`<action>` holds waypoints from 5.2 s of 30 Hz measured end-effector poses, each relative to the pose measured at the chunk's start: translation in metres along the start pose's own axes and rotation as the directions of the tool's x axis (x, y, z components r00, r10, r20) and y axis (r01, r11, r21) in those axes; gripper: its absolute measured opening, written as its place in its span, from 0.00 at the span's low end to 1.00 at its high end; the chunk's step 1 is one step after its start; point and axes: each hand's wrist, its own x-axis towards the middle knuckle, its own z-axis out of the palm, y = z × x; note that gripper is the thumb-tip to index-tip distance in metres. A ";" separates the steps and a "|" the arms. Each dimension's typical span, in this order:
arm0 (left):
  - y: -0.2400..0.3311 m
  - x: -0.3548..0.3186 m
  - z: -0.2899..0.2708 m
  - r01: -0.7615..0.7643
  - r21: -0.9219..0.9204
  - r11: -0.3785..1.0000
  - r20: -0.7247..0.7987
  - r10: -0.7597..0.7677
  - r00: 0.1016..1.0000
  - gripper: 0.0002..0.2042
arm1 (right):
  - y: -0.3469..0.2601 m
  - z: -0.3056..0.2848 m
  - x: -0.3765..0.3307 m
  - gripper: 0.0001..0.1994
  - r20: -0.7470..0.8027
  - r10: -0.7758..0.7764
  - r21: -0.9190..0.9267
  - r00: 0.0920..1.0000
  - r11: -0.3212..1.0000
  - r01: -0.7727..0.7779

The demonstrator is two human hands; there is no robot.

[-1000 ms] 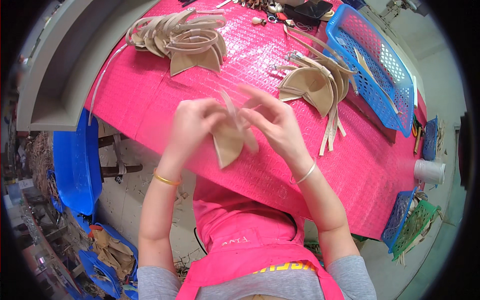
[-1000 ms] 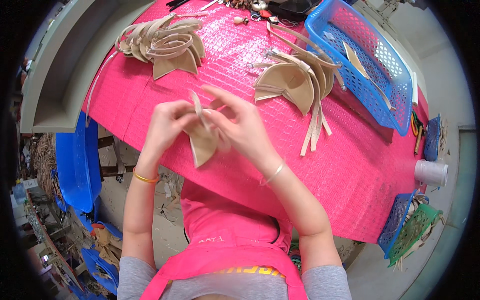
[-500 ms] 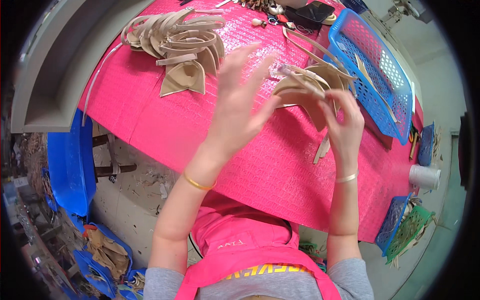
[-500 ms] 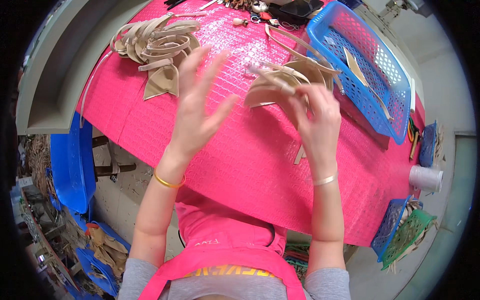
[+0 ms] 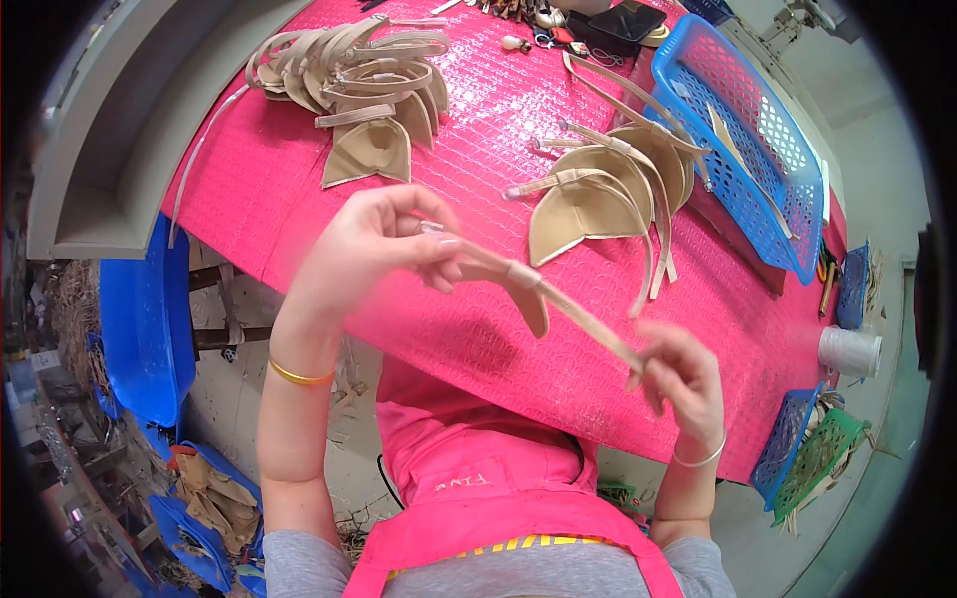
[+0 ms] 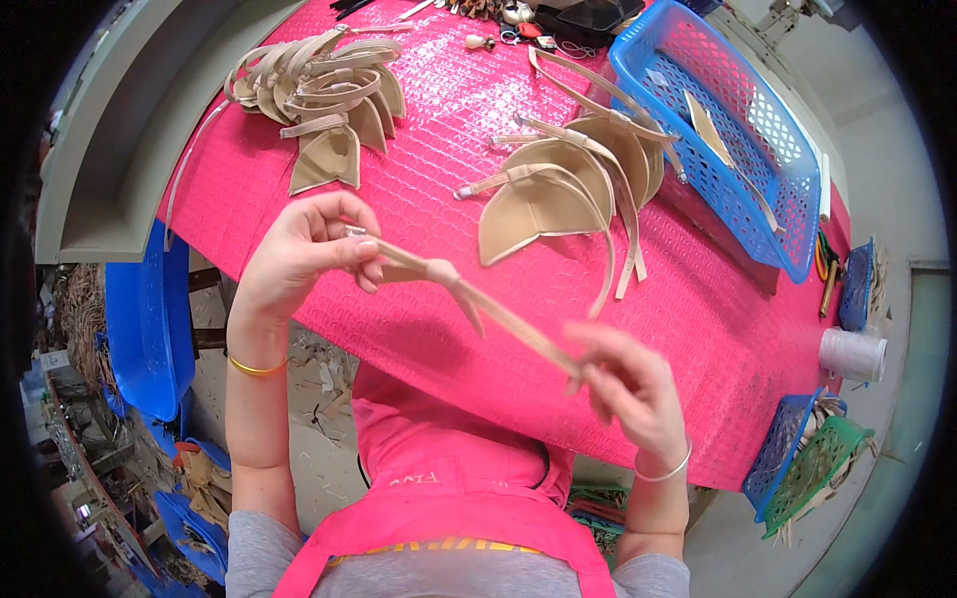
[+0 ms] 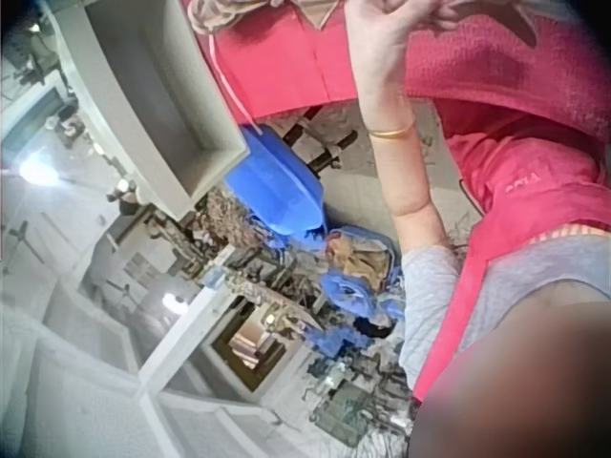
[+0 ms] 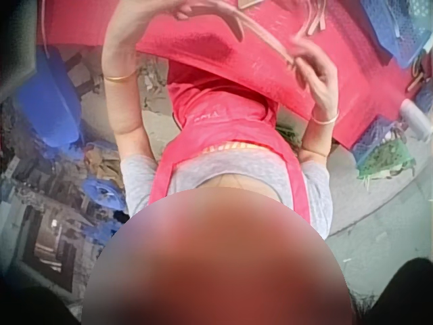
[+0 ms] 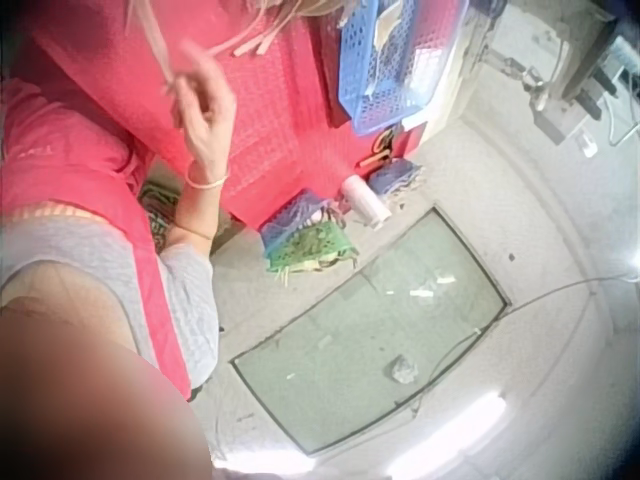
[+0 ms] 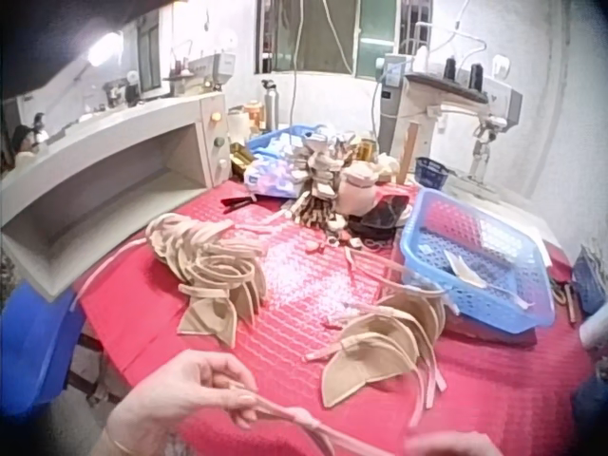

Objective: Assembling buckles and straps onto shoe components by hand.

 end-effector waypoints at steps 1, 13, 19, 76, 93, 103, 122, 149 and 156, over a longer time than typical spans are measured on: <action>-0.003 -0.003 -0.003 -0.002 0.001 1.000 -0.004 0.002 1.000 0.08 | 0.008 -0.002 -0.004 0.12 0.004 -0.002 0.000 1.000 1.000 0.002; -0.026 -0.005 0.012 0.025 0.058 0.998 0.027 -0.027 0.999 0.13 | -0.002 0.080 0.044 0.06 0.182 0.020 0.182 0.983 0.982 -0.054; -0.032 -0.008 0.011 0.106 -0.057 0.993 0.031 -0.104 0.994 0.13 | 0.030 0.096 0.080 0.08 0.076 -0.078 0.168 0.994 0.984 0.064; -0.048 -0.030 0.025 -0.264 0.207 0.942 -0.200 0.305 0.931 0.08 | 0.043 0.106 0.093 0.07 -0.044 -0.479 -0.087 0.877 0.876 0.474; -0.025 -0.020 0.023 -0.086 0.026 0.996 -0.167 0.089 0.982 0.06 | 0.036 0.097 0.080 0.04 -0.153 -0.502 -0.215 0.851 0.857 0.468; -0.048 -0.010 0.030 -0.161 -0.022 0.987 -0.212 0.153 0.965 0.09 | 0.030 0.106 0.078 0.06 -0.027 -0.155 0.271 0.988 0.950 0.157; -0.059 -0.005 0.051 -0.243 -0.177 0.954 -0.402 0.155 0.902 0.10 | 0.044 0.118 0.075 0.09 -0.091 -0.182 0.390 0.979 0.898 0.203; -0.069 -0.020 0.072 -0.236 -0.378 0.895 -0.270 0.138 0.953 0.13 | 0.029 0.077 0.064 0.14 0.379 -0.841 -0.646 0.387 0.059 0.761; -0.071 -0.019 0.080 -0.300 -0.420 0.856 -0.348 0.154 0.925 0.13 | 0.027 0.081 0.059 0.14 0.403 -0.836 -0.644 0.373 0.031 0.765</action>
